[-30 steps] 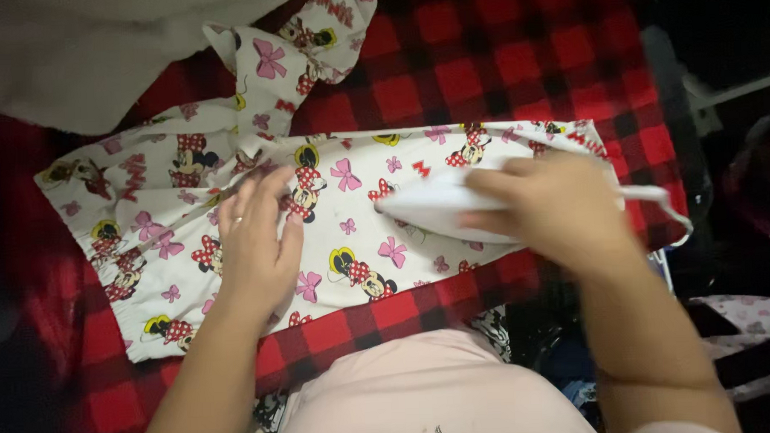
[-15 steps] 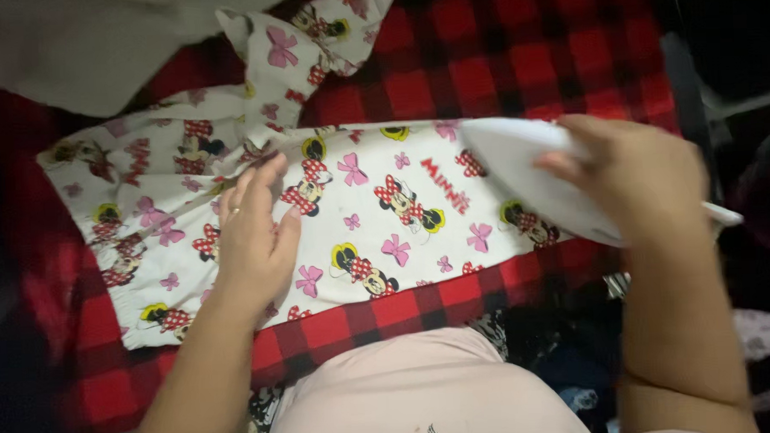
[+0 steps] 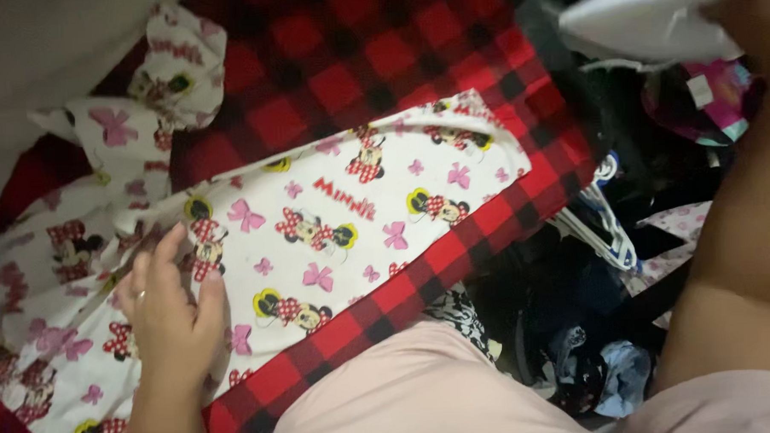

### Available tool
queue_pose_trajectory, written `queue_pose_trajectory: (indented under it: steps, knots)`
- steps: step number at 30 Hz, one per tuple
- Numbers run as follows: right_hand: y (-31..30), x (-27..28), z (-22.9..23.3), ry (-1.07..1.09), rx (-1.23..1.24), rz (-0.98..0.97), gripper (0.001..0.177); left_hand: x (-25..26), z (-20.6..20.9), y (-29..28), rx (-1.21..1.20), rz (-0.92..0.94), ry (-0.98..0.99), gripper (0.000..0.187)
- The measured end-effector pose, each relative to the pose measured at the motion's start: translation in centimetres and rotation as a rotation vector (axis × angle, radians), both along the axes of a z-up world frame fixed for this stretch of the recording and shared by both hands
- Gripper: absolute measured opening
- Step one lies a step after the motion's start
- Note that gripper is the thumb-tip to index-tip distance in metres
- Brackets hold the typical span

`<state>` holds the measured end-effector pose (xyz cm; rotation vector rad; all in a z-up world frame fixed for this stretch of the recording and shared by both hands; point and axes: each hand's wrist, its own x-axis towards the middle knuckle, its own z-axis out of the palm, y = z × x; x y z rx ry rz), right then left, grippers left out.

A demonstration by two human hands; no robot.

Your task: The person irons a white children's top with a bear and heart pattern on a red and black checkered ironing board, then hangs it on a hanger. Next, they iron a white Minnie Mouse-patterned garment, smoothing and pressing it with the iron.

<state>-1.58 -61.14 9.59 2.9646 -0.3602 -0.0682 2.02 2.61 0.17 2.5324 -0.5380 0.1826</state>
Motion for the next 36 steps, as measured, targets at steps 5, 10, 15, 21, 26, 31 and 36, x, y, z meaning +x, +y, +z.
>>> queue_pose_trajectory:
  steps: [5, 10, 15, 21, 26, 31, 36]
  knots:
    - [3.0, 3.1, 1.6, -0.177, -0.057, 0.185, 0.043, 0.0, 0.2, -0.4, 0.017, 0.020, -0.001, 0.062]
    - [18.7, 2.2, 3.5, -0.317, 0.145, 0.681, 0.043, -0.4, 0.3, -0.6, -0.117, 0.092, 0.008, 0.053]
    - [33.8, 1.0, 1.6, -0.206, 0.315, 1.024, 0.057, 0.2, -0.5, 0.0, -1.094, 0.082, 0.251, 0.039]
    - [34.0, 1.0, -0.9, -0.191, 0.136, 0.886, 0.049, 0.1, -1.2, 1.0, -1.090, 0.082, 0.266, 0.037]
    - [27.9, 1.6, -0.9, -0.240, -0.144, 0.548, 0.047, 0.6, -1.1, 1.6, -1.155, 0.070, 0.244, 0.033]
    - [28.3, 2.0, -0.5, -0.254, -0.060, 0.690, 0.056, 1.2, -1.4, 0.9, -1.205, 0.074, 0.276, 0.032]
    - [35.9, 2.2, -0.6, -0.268, 0.024, 0.919, 0.044, 1.3, -1.1, 0.8, -1.193, 0.117, 0.288, 0.030]
